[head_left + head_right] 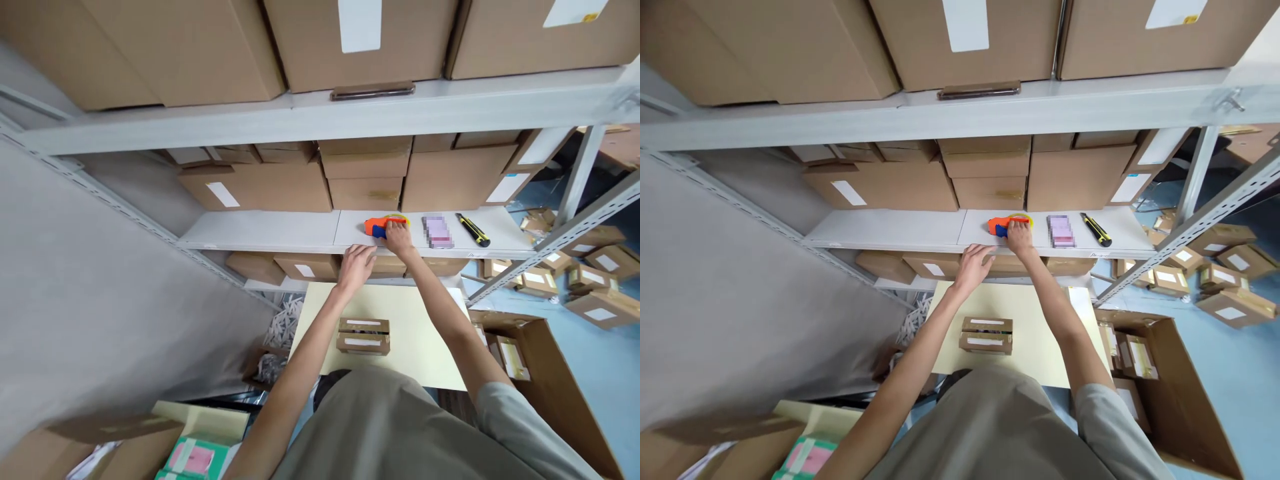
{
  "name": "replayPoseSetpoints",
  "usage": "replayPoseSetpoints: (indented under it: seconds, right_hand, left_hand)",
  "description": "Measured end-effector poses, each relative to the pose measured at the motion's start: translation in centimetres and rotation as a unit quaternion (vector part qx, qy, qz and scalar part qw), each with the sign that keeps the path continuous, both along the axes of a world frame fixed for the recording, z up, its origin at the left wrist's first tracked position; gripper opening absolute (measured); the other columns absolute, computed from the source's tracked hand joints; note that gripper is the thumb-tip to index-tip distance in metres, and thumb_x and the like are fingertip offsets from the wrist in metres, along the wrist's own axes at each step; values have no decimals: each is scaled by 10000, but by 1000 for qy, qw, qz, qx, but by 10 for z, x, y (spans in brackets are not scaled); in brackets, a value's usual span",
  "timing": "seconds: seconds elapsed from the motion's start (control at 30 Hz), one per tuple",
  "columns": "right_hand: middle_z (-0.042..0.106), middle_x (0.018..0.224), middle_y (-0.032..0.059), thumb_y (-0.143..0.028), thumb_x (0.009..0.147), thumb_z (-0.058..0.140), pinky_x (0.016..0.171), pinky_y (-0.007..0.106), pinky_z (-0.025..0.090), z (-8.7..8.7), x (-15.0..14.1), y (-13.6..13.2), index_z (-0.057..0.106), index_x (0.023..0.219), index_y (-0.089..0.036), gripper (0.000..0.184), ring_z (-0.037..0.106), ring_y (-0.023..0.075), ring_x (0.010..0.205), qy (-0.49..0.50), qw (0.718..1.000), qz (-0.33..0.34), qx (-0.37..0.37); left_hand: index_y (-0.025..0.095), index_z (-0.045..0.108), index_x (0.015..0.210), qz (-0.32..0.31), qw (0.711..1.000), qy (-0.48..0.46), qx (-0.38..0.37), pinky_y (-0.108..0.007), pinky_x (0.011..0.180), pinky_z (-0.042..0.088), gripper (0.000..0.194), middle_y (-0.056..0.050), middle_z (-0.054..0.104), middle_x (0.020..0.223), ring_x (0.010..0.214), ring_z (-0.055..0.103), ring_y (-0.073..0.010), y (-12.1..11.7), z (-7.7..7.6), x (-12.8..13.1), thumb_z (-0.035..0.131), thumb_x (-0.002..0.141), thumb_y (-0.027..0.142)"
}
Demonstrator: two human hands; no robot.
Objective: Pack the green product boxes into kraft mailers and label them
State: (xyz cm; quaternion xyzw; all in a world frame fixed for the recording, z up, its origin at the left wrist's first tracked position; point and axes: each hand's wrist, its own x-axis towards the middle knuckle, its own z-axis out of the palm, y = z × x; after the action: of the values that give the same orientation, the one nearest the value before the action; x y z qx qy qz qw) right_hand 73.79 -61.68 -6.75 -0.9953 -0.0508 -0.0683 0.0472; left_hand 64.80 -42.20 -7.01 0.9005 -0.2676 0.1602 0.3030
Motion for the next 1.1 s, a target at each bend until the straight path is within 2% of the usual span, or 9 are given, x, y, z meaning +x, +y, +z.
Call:
replayPoseSetpoints:
  seconds: [0.23,0.33,0.4,0.53,0.63,0.7,0.87,1.0,1.1]
  right_hand:
    - [772,1271,328,-273,1020,715,1153,511,464,-4,-19,-9,566,1410,-19,488,736,409,1203,2,999,12,38]
    - [770,1274,302,-319,1023,723,1140,516,492,-31,-68,-6,593,1371,-72,446,720,412,1206,-39,991,25,126]
    - [778,1246,250,-454,1023,729,1024,487,557,-58,-115,2,610,1348,-134,470,723,393,1142,-37,968,19,247]
    - [744,889,77,-772,914,711,720,361,548,-116,-213,28,652,1035,-199,589,658,248,775,90,824,-53,556]
    - [712,828,37,-815,828,766,730,337,534,-145,-260,46,664,953,-191,644,607,197,745,144,721,-111,669]
    - [725,857,41,-804,799,799,778,343,544,-153,-275,53,692,962,-181,653,620,199,787,165,690,-129,693]
    - [749,889,55,-824,761,836,792,360,577,-149,-278,50,709,995,-191,687,676,236,848,211,692,-95,684]
    - [784,931,70,-828,821,821,808,412,629,-134,-281,41,674,1075,-226,670,732,255,824,308,675,-3,670]
    - [784,927,71,-844,801,835,801,418,637,-127,-284,35,643,1091,-230,705,743,257,826,359,689,41,628]
  left_hand:
    - [228,811,1251,-1,994,76,-76,-493,1143,578,275,-89,846,1235,1207,752,-292,7,-37,-45,707,1012,142]
    - [242,781,1270,25,974,140,-177,-484,1149,595,252,-89,847,1240,1208,783,-275,13,-66,-81,686,1040,202]
    - [234,758,1268,44,949,185,-250,-470,1134,616,227,-106,844,1247,1190,804,-264,14,-87,-109,685,1057,274]
    - [212,745,1145,64,915,254,-306,-440,1027,676,197,-118,851,1136,1073,836,-259,10,-124,-160,757,1011,356]
    - [217,741,1056,76,908,286,-296,-415,928,702,190,-94,848,1039,962,840,-249,10,-141,-186,783,992,390]
    - [222,747,1033,74,908,298,-286,-394,900,702,205,-82,844,1016,935,835,-240,14,-144,-197,769,1007,424]
    - [232,792,1108,70,912,307,-264,-348,886,673,293,-85,844,1089,946,810,-222,35,-135,-202,781,993,501]
    - [201,765,1292,161,859,345,-343,-353,917,650,574,-139,829,1266,1067,802,-253,61,-127,-184,800,940,652]
    - [170,797,1220,146,820,412,-368,-383,983,636,688,-157,838,1250,1155,794,-298,80,-125,-170,806,879,768]
